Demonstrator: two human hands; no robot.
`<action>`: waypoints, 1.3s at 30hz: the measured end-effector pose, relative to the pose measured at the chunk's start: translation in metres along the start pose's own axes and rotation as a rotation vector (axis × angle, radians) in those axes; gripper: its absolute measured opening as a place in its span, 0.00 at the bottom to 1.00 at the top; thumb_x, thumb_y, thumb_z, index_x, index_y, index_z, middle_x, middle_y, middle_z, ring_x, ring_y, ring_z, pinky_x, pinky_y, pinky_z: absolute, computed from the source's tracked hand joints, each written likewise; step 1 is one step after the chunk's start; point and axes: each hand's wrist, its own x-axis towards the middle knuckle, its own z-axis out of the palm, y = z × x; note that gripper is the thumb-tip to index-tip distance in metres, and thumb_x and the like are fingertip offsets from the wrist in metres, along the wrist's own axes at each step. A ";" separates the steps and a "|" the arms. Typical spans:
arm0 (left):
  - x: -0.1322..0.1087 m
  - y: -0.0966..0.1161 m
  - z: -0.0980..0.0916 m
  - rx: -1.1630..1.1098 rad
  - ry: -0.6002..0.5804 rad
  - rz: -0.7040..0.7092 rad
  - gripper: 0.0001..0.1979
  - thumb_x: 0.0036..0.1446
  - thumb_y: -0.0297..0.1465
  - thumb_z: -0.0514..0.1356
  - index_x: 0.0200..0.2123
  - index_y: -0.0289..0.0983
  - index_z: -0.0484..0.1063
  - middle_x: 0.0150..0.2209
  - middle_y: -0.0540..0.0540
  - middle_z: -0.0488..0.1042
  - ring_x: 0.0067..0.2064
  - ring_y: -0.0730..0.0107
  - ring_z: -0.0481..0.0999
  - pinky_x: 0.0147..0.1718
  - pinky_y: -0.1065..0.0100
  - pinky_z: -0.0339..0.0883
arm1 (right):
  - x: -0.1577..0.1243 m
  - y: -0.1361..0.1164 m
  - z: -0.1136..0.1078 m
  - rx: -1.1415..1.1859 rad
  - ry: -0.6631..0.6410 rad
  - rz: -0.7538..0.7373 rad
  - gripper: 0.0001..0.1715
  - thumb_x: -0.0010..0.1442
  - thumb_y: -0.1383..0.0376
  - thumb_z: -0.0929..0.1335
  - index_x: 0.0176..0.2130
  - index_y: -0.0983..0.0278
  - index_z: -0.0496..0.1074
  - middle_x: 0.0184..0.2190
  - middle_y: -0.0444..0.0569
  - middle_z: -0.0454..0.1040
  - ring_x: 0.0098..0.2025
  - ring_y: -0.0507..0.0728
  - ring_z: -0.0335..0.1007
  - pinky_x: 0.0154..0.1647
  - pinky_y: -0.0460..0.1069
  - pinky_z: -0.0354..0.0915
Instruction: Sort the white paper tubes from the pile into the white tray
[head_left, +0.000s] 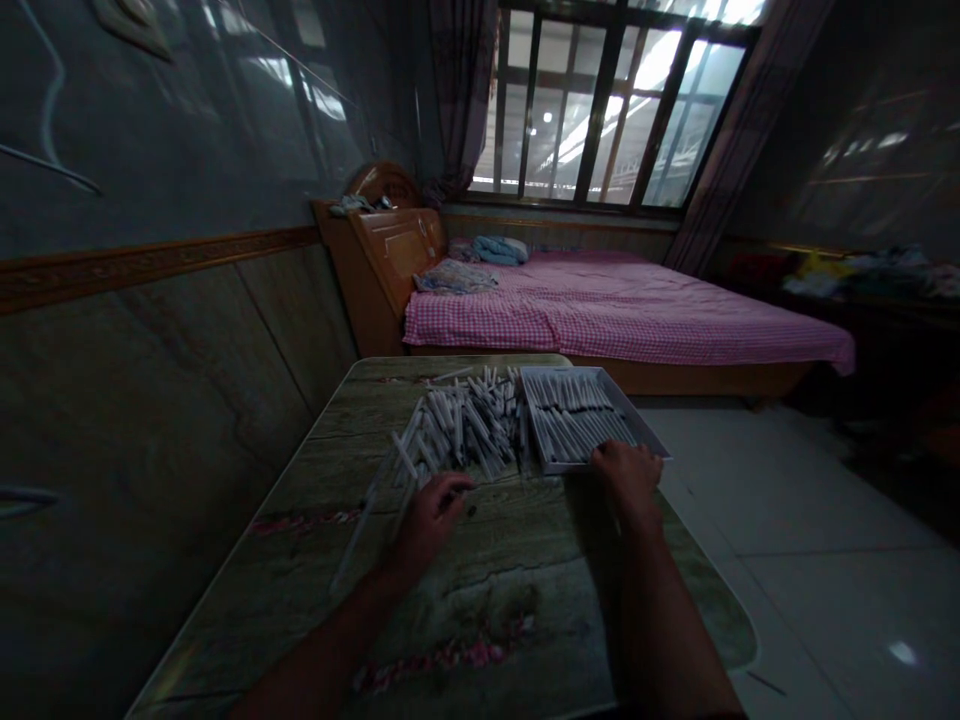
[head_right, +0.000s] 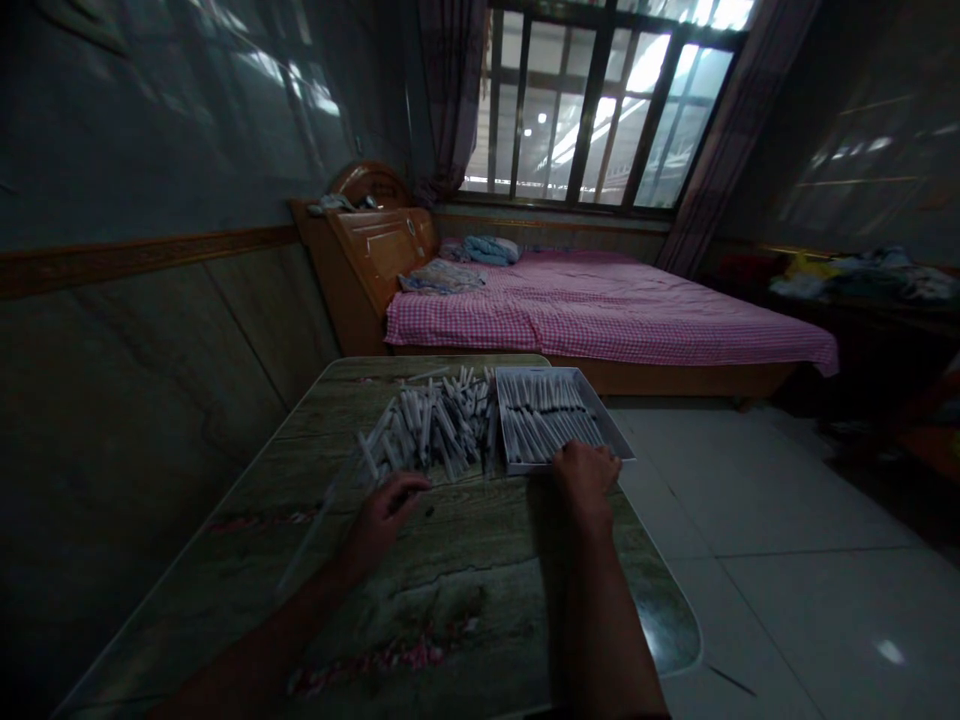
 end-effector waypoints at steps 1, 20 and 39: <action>-0.002 0.002 0.000 0.065 -0.108 0.091 0.12 0.62 0.34 0.54 0.43 0.40 0.76 0.46 0.44 0.79 0.50 0.61 0.76 0.52 0.58 0.67 | 0.000 -0.001 0.001 0.003 0.005 -0.007 0.20 0.64 0.58 0.62 0.42 0.62 0.80 0.45 0.60 0.79 0.53 0.68 0.68 0.49 0.58 0.56; -0.007 -0.019 0.009 0.961 -0.219 0.336 0.25 0.62 0.39 0.57 0.59 0.36 0.67 0.66 0.38 0.62 0.69 0.48 0.54 0.64 0.46 0.49 | -0.062 -0.092 0.030 0.315 0.115 -0.649 0.11 0.66 0.62 0.64 0.42 0.61 0.75 0.41 0.50 0.75 0.44 0.56 0.70 0.39 0.47 0.57; -0.003 -0.013 0.003 0.704 0.051 0.312 0.22 0.60 0.22 0.51 0.56 0.41 0.69 0.57 0.41 0.69 0.62 0.57 0.64 0.58 0.50 0.63 | -0.071 -0.110 0.035 0.173 -0.018 -0.545 0.14 0.66 0.62 0.61 0.40 0.65 0.74 0.39 0.55 0.79 0.40 0.58 0.76 0.35 0.47 0.60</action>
